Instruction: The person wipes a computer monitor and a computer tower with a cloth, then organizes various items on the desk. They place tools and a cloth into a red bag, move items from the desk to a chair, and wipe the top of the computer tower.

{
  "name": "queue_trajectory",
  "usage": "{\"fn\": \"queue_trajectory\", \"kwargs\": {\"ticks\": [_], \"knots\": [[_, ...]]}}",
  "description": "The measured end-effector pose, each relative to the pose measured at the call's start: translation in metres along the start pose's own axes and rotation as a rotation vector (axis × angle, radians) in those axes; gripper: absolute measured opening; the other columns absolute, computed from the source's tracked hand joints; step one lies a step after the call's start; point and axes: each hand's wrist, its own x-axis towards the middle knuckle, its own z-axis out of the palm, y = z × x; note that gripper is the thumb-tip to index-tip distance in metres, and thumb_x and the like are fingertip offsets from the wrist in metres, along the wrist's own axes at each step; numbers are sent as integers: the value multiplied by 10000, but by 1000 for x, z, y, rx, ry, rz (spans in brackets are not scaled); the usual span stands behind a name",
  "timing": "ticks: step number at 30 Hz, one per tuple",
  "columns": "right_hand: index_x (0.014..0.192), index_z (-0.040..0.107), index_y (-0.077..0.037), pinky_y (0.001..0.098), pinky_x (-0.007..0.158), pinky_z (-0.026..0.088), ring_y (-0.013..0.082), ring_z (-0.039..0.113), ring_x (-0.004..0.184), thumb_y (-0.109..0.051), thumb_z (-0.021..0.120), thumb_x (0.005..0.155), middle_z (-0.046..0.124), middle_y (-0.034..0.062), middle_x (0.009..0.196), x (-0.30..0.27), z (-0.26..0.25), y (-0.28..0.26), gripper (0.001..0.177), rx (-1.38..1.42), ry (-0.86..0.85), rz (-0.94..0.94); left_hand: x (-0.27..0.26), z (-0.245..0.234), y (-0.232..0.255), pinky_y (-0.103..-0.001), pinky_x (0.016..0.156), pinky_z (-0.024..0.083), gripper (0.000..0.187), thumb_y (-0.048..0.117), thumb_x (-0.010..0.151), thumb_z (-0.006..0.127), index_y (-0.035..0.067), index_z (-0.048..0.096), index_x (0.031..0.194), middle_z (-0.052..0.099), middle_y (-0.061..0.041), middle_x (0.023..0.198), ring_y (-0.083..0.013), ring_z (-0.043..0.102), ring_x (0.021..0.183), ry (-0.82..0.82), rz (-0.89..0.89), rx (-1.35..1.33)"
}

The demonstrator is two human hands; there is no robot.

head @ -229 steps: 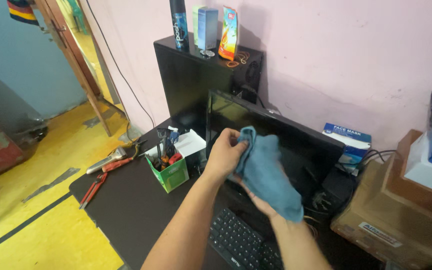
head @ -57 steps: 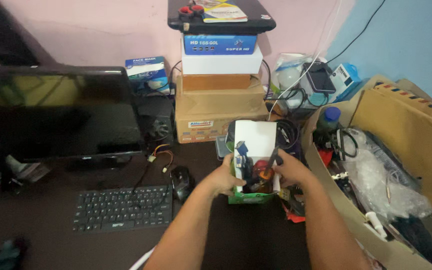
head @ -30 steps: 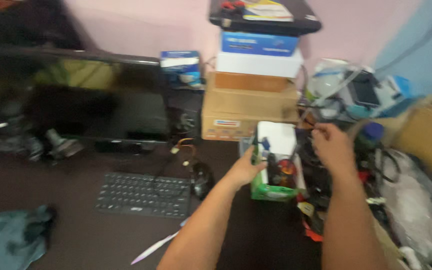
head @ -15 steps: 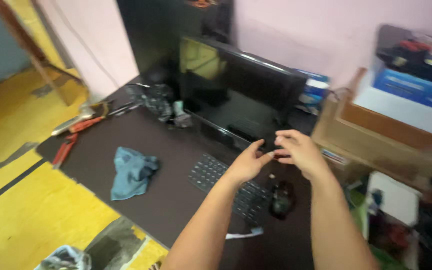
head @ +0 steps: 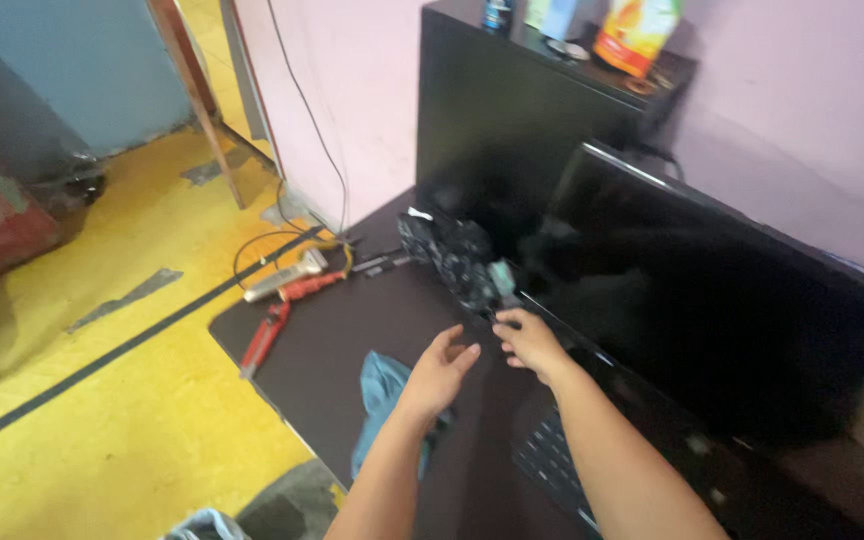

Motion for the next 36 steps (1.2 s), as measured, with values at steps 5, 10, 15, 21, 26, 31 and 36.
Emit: {"fn": "queue_trajectory", "kwargs": {"ticks": [5,10,15,21,26,31,36], "knots": [[1383,564,-105,433,850,596,217,676,967,-248,666,941,657,-2,1170,89,49,9,475,222,16,187,44,-78,6,-358,948,529,713,313,923,660,134,380,1554,628,-190,1414,-264,644,1238,90,-60,61],[1217,703,-47,311,812,559,123,661,934,-242,693,914,729,15,1047,112,64,-24,361,277,156,-147,86,-112,13,-392,1145,374,1061,177,799,829,169,162,1624,455,-257,1552,-369,453,1463,237,290,177],[951,763,-15,265,641,408,103,522,709,-249,694,995,637,32,799,64,30,-87,248,307,240,-366,101,-96,75,-647,1127,296,1322,125,685,921,391,-10,1585,23,-259,1683,-451,85,1535,258,74,593],[832,600,-74,271,643,506,111,608,734,-231,663,1063,641,28,823,11,-2,-125,286,673,46,-482,103,-60,96,-781,1039,296,788,219,723,892,264,437,1365,263,-146,1647,-428,200,1497,68,264,808],[1074,626,-94,333,566,582,162,687,806,-260,675,906,684,42,949,23,4,-102,241,203,283,-142,105,-57,50,-536,954,534,353,151,891,661,129,562,1229,659,-168,1237,-410,644,1169,187,226,776],[1261,629,-89,466,890,555,353,672,1087,-400,743,889,695,179,1206,66,15,-19,498,-448,310,-123,85,-69,7,-493,866,545,299,36,854,593,138,612,1134,626,-140,1150,-383,635,1079,491,352,967],[1500,402,-81,498,1104,439,436,496,1348,-431,746,884,495,250,1465,97,32,15,787,-692,328,-81,66,-67,-9,-487,948,519,556,223,826,701,114,530,1343,529,-131,1361,-365,567,1199,464,206,1149]]}}
